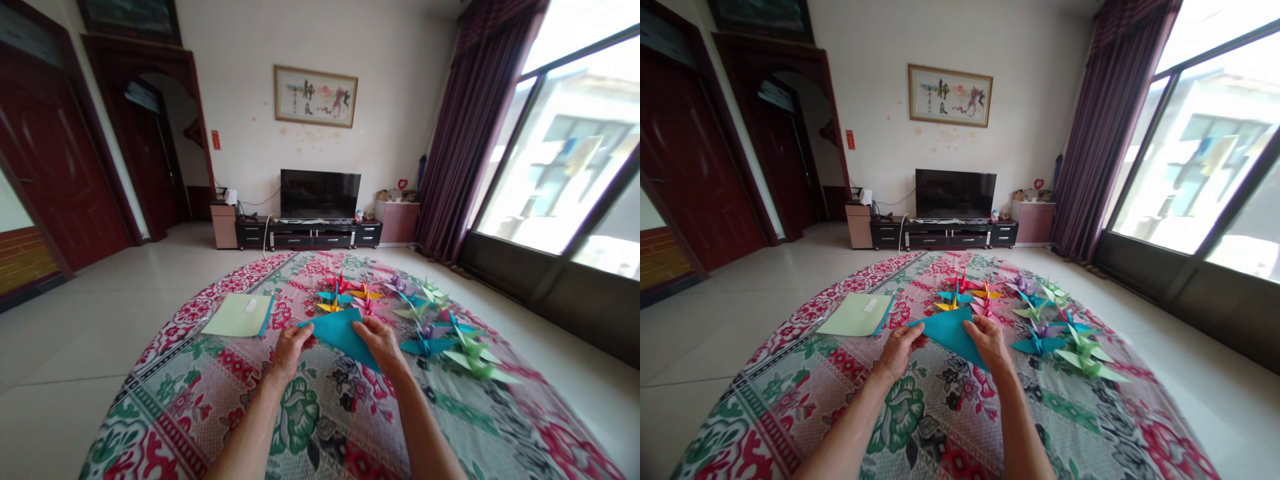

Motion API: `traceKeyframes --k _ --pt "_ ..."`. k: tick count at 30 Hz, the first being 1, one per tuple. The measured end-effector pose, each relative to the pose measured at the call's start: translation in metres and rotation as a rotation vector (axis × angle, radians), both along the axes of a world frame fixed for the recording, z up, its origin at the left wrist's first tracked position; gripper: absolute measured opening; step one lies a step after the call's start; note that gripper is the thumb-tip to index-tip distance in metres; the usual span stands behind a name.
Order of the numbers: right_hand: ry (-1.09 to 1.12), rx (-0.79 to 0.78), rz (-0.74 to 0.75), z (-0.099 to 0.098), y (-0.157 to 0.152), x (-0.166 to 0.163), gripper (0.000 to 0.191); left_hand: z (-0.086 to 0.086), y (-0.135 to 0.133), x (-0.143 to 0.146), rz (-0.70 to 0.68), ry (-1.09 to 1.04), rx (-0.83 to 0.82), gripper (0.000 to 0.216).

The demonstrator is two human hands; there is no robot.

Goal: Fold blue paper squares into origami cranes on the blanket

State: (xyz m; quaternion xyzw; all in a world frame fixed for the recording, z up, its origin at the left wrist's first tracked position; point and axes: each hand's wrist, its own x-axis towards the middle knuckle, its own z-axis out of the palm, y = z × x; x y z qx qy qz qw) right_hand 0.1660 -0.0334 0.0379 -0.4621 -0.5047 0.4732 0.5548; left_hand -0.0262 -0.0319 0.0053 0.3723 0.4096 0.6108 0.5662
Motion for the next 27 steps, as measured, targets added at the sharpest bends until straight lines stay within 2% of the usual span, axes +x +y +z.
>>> traceKeyframes --k 4,7,9,11,16,18,22,24,27 --pt "-0.003 0.002 0.009 -0.001 0.001 0.0 0.037 0.001 0.004 -0.006 0.069 0.011 0.006 0.031" --pt "-0.017 0.004 0.016 -0.002 0.001 -0.001 0.038 0.003 0.008 -0.015 0.225 0.024 0.013 0.032" --pt "-0.044 0.02 0.004 -0.001 0.002 -0.001 0.037 0.007 0.01 -0.022 0.35 0.086 0.071 0.033" --pt "-0.089 0.03 0.028 0.0 0.002 -0.001 0.038 0.014 0.008 -0.025 0.394 0.24 0.179 0.033" --pt "-0.191 0.048 0.19 0.003 0.002 -0.007 0.039 0.035 -0.003 -0.012 0.26 0.878 0.552 0.024" --pt "-0.213 0.052 0.227 0.003 0.001 -0.01 0.037 0.039 -0.007 -0.003 0.219 1.08 0.625 0.025" --pt "-0.248 0.043 0.267 0.001 -0.001 -0.016 0.033 0.039 -0.012 0.008 0.144 1.303 0.5 0.027" --pt "-0.268 0.047 0.271 0.0 -0.001 -0.018 0.032 0.036 -0.012 0.009 0.113 1.36 0.423 0.028" --pt "-0.313 0.077 0.263 0.0 -0.002 -0.019 0.03 0.032 -0.011 0.008 0.103 1.398 0.395 0.03"
